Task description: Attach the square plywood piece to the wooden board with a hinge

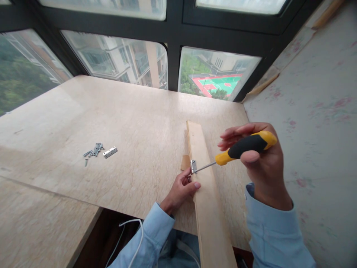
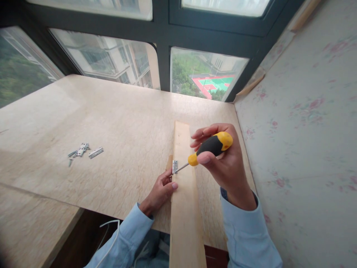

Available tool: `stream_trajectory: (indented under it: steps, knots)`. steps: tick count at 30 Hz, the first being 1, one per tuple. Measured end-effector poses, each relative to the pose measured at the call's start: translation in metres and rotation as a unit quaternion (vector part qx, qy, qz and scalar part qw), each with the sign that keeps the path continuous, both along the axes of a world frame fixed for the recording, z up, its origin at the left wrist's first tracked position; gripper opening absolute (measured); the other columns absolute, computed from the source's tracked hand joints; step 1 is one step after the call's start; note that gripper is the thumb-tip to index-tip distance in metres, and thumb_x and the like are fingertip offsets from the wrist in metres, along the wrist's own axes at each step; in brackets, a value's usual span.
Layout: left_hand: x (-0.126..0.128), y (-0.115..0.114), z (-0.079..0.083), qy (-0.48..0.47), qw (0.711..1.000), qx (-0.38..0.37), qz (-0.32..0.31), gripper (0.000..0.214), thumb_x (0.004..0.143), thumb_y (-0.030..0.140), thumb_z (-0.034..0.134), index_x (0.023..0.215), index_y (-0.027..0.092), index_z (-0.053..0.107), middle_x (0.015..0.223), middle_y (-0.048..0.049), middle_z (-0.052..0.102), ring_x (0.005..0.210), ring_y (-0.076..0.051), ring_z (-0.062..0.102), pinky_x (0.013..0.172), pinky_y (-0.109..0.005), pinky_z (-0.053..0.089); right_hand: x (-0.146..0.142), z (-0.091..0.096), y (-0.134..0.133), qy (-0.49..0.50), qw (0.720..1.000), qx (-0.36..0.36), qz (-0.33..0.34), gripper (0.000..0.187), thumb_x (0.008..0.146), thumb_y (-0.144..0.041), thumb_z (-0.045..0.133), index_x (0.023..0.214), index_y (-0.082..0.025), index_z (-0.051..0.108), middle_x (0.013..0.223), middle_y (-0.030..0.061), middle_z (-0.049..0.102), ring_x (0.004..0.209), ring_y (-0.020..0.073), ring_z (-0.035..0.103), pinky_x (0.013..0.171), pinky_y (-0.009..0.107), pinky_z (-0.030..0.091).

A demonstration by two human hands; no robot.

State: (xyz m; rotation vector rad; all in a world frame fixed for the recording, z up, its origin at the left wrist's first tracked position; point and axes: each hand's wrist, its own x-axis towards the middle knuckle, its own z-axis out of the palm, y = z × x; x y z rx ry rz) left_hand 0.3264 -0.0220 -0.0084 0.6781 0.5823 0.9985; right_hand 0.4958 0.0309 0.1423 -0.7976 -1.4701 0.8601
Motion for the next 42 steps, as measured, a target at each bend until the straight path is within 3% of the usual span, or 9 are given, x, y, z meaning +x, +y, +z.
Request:
stream_trajectory:
  steps: [4, 7, 13, 19, 27, 31, 36, 39, 42]
  knots:
    - [0.0, 0.0, -0.003, -0.004, 1.0, -0.003, 0.002, 0.067, 0.076, 0.036, 0.082, 0.136, 0.016, 0.059, 0.116, -0.0128, 0.07, 0.099, -0.027, 0.069, 0.083, -0.034, 0.055, 0.005, 0.012, -0.008, 0.018, 0.993, -0.05, 0.108, 0.059, 0.085, -0.043, 0.074, 0.139, -0.034, 0.051, 0.143, 0.0057, 0.055, 0.13, 0.0302, 0.056, 0.103, 0.052, 0.052]
    - [-0.001, 0.0, -0.004, -0.007, 1.0, -0.003, 0.004, 0.063, 0.077, 0.033, 0.081, 0.134, 0.016, 0.059, 0.114, -0.0122, 0.07, 0.096, -0.026, 0.069, 0.081, -0.032, 0.054, 0.011, 0.018, -0.014, 0.005, 0.99, -0.07, 0.119, 0.061, 0.085, -0.033, 0.073, 0.142, -0.038, 0.05, 0.151, 0.0017, 0.049, 0.139, 0.0307, 0.047, 0.11, 0.056, 0.048]
    - [0.0, 0.001, -0.003, -0.001, 1.0, -0.009, -0.001, 0.064, 0.075, 0.035, 0.082, 0.132, 0.015, 0.061, 0.113, -0.012, 0.07, 0.095, -0.026, 0.069, 0.083, -0.034, 0.054, 0.014, 0.011, -0.007, -0.034, 0.998, -0.024, 0.043, 0.045, 0.076, -0.023, 0.083, 0.116, -0.03, 0.065, 0.11, 0.0044, 0.07, 0.098, 0.0261, 0.07, 0.087, 0.048, 0.061]
    - [0.0, 0.001, -0.005, 0.003, 1.0, -0.008, -0.007, 0.061, 0.077, 0.033, 0.081, 0.133, 0.016, 0.061, 0.113, -0.0116, 0.071, 0.095, -0.025, 0.069, 0.082, -0.033, 0.055, 0.01, -0.006, 0.012, -0.072, 0.988, 0.039, -0.132, 0.047, 0.063, -0.039, 0.092, 0.097, -0.026, 0.062, 0.086, -0.0006, 0.057, 0.073, 0.0159, 0.058, 0.071, 0.034, 0.056]
    - [0.0, 0.001, -0.004, -0.008, 1.0, -0.019, 0.0, 0.061, 0.077, 0.032, 0.081, 0.133, 0.016, 0.061, 0.112, -0.0118, 0.071, 0.092, -0.026, 0.07, 0.08, -0.033, 0.056, 0.015, 0.012, -0.003, -0.013, 0.991, -0.085, 0.103, 0.055, 0.086, -0.042, 0.072, 0.137, -0.036, 0.052, 0.149, 0.0025, 0.05, 0.136, 0.0278, 0.051, 0.107, 0.05, 0.05]
    - [-0.001, 0.0, -0.004, -0.014, 1.0, -0.014, -0.006, 0.058, 0.079, 0.029, 0.079, 0.133, 0.016, 0.061, 0.113, -0.0116, 0.071, 0.093, -0.025, 0.07, 0.08, -0.032, 0.055, 0.021, 0.013, -0.006, -0.017, 0.994, -0.076, 0.082, 0.05, 0.084, -0.031, 0.076, 0.131, -0.033, 0.06, 0.132, 0.0042, 0.064, 0.118, 0.0271, 0.065, 0.098, 0.048, 0.057]
    - [0.0, 0.0, -0.006, -0.013, 1.0, -0.008, -0.011, 0.061, 0.079, 0.029, 0.079, 0.135, 0.016, 0.059, 0.116, -0.0123, 0.07, 0.096, -0.025, 0.07, 0.082, -0.032, 0.055, 0.011, -0.001, 0.009, -0.04, 0.996, 0.035, -0.074, 0.04, 0.064, -0.034, 0.092, 0.091, -0.026, 0.064, 0.08, -0.0007, 0.065, 0.073, 0.0179, 0.063, 0.066, 0.034, 0.057]
    - [0.001, 0.0, -0.008, -0.018, 1.0, -0.01, -0.013, 0.063, 0.077, 0.029, 0.081, 0.134, 0.015, 0.059, 0.116, -0.0132, 0.07, 0.097, -0.026, 0.07, 0.083, -0.033, 0.055, 0.006, -0.006, 0.013, -0.047, 0.992, 0.051, -0.108, 0.044, 0.067, -0.05, 0.087, 0.092, -0.025, 0.061, 0.083, -0.0005, 0.061, 0.071, 0.0153, 0.059, 0.065, 0.031, 0.054]
    - [0.002, 0.0, -0.009, -0.026, 0.999, -0.014, -0.012, 0.065, 0.077, 0.03, 0.081, 0.135, 0.015, 0.058, 0.116, -0.0138, 0.07, 0.097, -0.026, 0.07, 0.08, -0.032, 0.055, 0.008, -0.003, 0.01, -0.031, 1.0, 0.001, -0.001, 0.053, 0.079, -0.06, 0.075, 0.119, -0.029, 0.06, 0.114, 0.0049, 0.065, 0.101, 0.0219, 0.066, 0.087, 0.039, 0.058]
